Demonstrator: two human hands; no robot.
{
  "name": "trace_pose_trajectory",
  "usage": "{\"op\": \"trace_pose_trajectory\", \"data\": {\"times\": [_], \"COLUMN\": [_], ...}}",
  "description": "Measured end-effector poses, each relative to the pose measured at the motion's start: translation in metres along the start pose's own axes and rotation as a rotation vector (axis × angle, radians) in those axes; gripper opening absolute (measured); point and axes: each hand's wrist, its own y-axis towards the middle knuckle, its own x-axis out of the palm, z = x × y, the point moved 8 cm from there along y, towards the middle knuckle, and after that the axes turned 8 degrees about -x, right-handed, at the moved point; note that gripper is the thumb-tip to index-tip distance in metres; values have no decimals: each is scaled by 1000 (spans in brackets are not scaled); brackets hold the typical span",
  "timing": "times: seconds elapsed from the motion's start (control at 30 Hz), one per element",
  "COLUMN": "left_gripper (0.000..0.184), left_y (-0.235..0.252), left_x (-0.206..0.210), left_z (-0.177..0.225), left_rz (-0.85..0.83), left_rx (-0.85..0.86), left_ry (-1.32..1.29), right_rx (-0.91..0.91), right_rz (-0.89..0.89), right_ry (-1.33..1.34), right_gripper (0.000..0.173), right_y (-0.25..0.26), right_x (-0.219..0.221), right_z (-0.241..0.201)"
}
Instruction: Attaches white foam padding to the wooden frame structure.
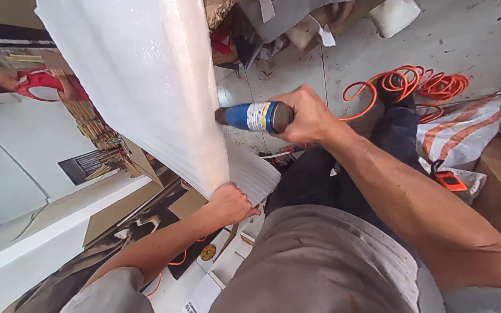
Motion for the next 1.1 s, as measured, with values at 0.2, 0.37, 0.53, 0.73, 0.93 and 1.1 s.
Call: {"op": "trace_pose_trajectory", "data": {"times": [0.2,0.37,0.53,0.73,0.93,1.1], "left_gripper": [79,80,72,73,62,51], "left_y": [1,2,11,14,29,32], "left_x": [6,29,35,35,53,62], "left_z": [4,20,27,38,24,15], "left_rz": [90,95,-5,-39,-114,-29], "left_rx": [16,50,-72,-39,-184,-226], "left_ry": [11,-9,-23,-39,-72,-80], "right_rx": [-49,-28,-14,22,5,-9], "right_rz": [18,-12,-51,1,3,-7], "right_ry": [-29,-21,-30,-27,-24,-19], "right_gripper": [37,34,36,39,39,40], "right_y": [-49,-85,-122,-144,-146,-144], "right_x": [43,75,98,94,97,110], "right_z": [-21,-27,-30,-32,-35,-33]}}
